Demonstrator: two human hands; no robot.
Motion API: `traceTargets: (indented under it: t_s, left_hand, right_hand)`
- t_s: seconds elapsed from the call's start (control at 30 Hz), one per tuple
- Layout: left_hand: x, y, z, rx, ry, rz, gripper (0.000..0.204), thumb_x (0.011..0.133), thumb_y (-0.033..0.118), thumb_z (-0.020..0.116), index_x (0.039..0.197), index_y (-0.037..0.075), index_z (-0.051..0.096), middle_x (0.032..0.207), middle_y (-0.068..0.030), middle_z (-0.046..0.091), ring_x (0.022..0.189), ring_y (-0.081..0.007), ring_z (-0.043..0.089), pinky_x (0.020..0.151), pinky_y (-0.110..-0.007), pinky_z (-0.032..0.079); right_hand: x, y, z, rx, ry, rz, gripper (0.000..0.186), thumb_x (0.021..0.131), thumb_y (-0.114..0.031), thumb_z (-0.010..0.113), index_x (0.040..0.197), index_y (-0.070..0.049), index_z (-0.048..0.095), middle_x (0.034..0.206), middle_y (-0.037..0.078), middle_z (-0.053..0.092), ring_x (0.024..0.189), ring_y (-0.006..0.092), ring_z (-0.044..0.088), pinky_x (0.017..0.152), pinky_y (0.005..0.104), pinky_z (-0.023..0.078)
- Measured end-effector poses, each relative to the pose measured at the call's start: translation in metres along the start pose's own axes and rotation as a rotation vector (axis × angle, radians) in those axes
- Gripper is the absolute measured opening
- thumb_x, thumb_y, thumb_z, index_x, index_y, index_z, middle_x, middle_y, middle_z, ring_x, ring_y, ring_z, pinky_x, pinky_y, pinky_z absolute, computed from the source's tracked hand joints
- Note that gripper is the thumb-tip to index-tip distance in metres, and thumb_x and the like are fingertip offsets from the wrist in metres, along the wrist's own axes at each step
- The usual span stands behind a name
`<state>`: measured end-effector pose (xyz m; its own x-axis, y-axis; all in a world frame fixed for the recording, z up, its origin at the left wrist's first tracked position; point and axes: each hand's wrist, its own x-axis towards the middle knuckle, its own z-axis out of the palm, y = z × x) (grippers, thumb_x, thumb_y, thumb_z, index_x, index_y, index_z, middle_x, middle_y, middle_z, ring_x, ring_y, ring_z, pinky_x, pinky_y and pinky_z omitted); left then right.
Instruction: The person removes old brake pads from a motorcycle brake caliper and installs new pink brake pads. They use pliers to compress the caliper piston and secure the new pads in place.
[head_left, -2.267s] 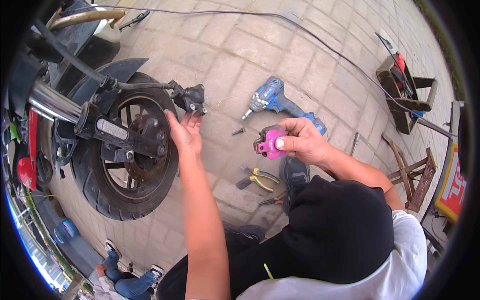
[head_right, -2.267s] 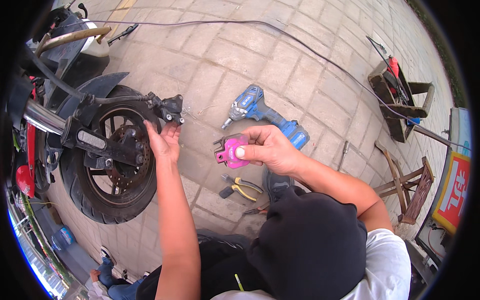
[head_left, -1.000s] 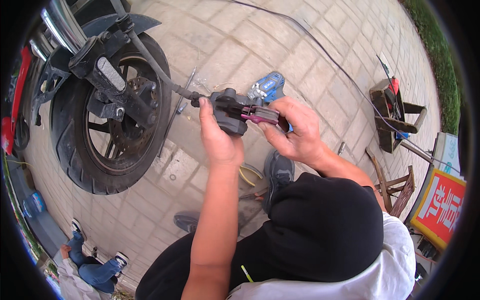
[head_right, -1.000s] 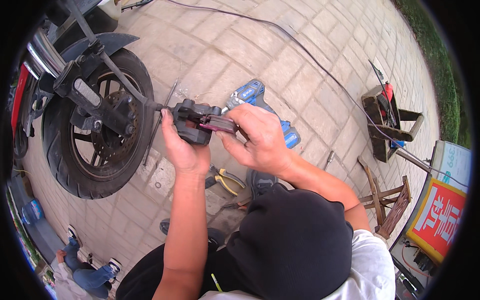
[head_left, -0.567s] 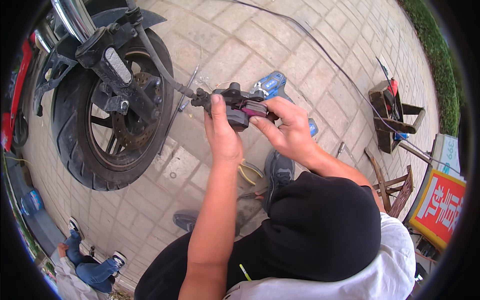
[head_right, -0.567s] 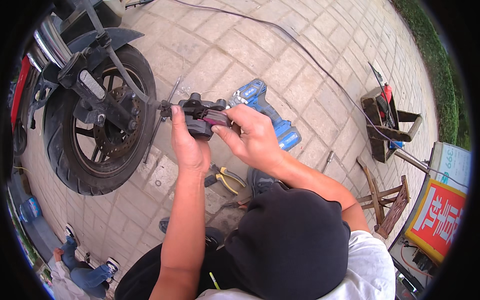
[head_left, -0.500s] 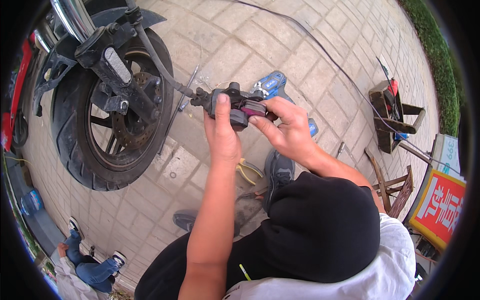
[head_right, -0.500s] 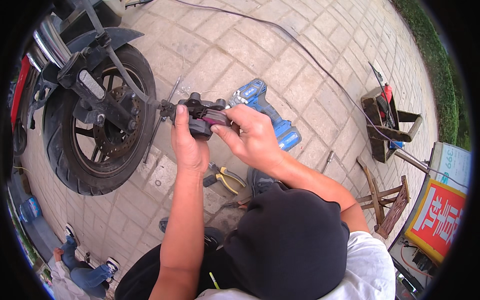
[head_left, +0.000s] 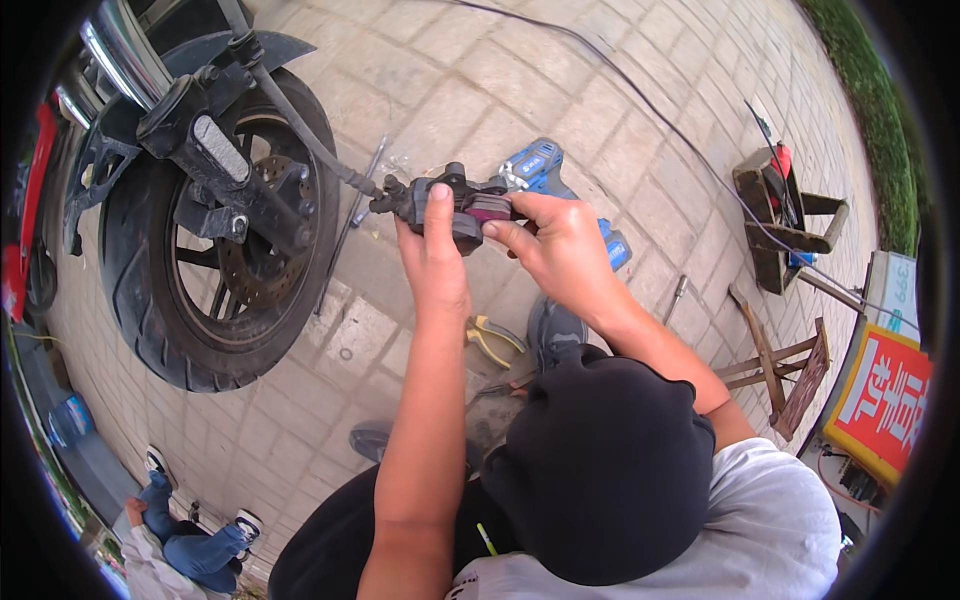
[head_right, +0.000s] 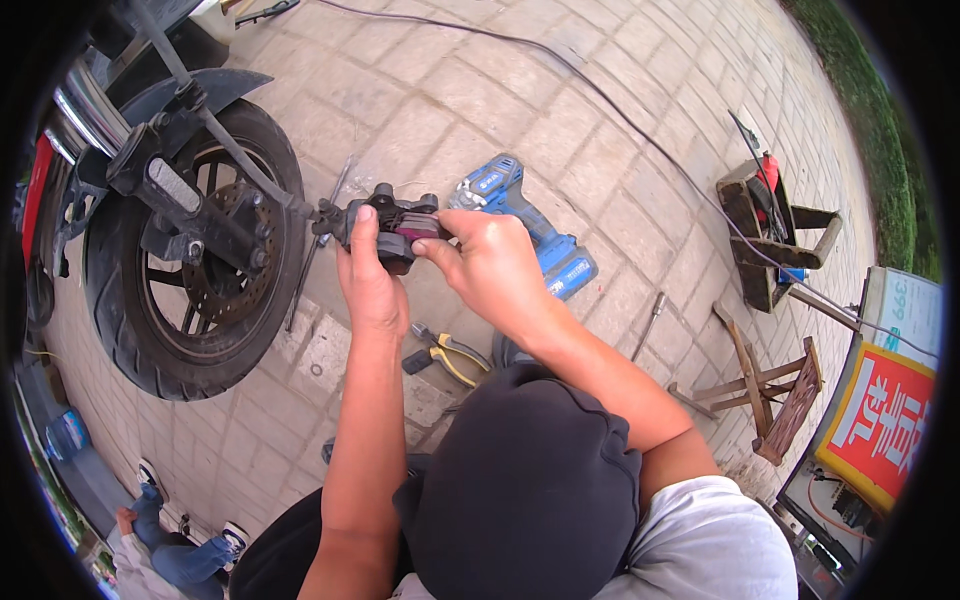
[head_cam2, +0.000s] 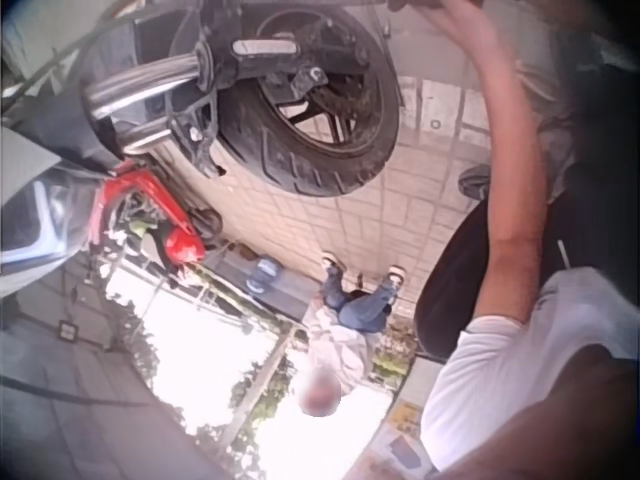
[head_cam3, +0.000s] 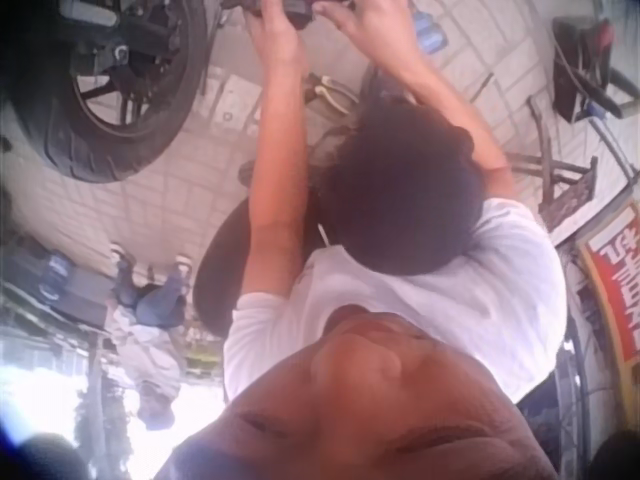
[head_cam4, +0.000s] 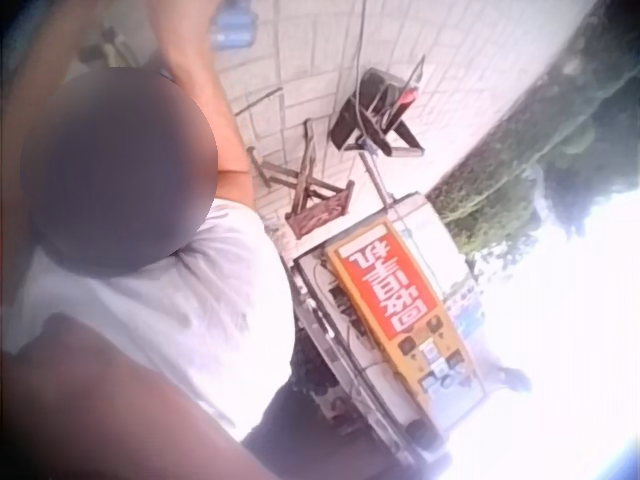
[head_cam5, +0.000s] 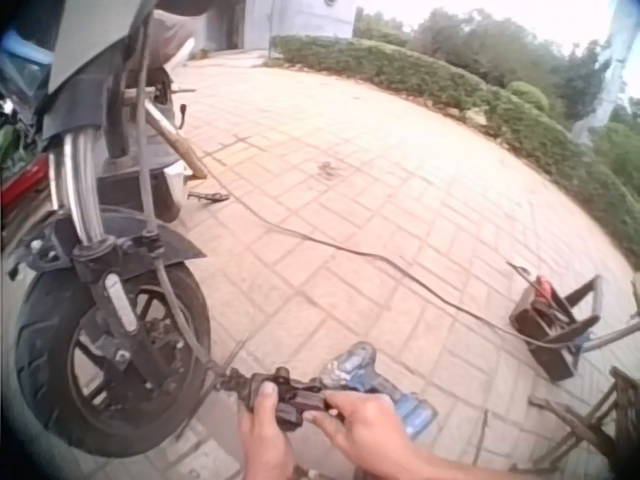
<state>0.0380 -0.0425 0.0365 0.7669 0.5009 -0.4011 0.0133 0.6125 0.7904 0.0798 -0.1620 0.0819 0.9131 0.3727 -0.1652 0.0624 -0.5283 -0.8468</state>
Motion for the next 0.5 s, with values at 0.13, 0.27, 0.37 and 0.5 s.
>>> traceTargets:
  t_s: [0.13, 0.27, 0.37, 0.5]
  left_hand:
    - [-0.001, -0.0009, 0.0013, 0.018, 0.001, 0.015, 0.042, 0.092, 0.033, 0.062, 0.12, 0.003, 0.051, 0.105, -0.0062, 0.059, 0.094, -0.015, 0.058, 0.085, -0.031, 0.046]
    - [-0.0028, -0.0033, 0.0044, 0.05, 0.013, 0.044, 0.039, 0.093, 0.033, 0.061, 0.118, 0.005, 0.053, 0.103, -0.0049, 0.061, 0.091, -0.0136, 0.058, 0.083, -0.03, 0.046]
    - [-0.0013, -0.0049, 0.0032, 0.056, 0.015, 0.067, 0.04, 0.093, 0.034, 0.061, 0.119, 0.005, 0.052, 0.105, -0.0052, 0.06, 0.092, -0.0134, 0.058, 0.084, -0.03, 0.046]
    - [-0.0006, -0.0074, 0.0018, 0.076, 0.032, 0.082, 0.042, 0.093, 0.036, 0.062, 0.12, 0.005, 0.051, 0.106, -0.0054, 0.059, 0.094, -0.0131, 0.057, 0.085, -0.03, 0.045]
  right_hand:
    - [0.0025, -0.0073, -0.0029, 0.09, -0.028, 0.119, 0.019, 0.082, -0.013, 0.073, 0.093, 0.002, 0.07, 0.062, 0.017, 0.061, 0.051, 0.022, 0.055, 0.053, 0.0338, 0.044]
    - [-0.0004, 0.0005, 0.0035, 0.14, -0.001, 0.161, 0.018, 0.083, -0.012, 0.071, 0.094, 0.003, 0.07, 0.062, 0.017, 0.061, 0.052, 0.018, 0.054, 0.054, 0.0328, 0.045]
    - [-0.0003, -0.0042, 0.002, 0.056, -0.044, 0.167, 0.019, 0.086, -0.01, 0.07, 0.101, 0.001, 0.07, 0.07, 0.005, 0.067, 0.061, 0.0059, 0.052, 0.057, 0.0271, 0.045]
    - [-0.0024, -0.0083, 0.0019, -0.067, -0.028, 0.086, 0.017, 0.089, -0.009, 0.065, 0.1, 0.003, 0.067, 0.072, 0.013, 0.068, 0.062, 0.0144, 0.061, 0.059, 0.0316, 0.047]
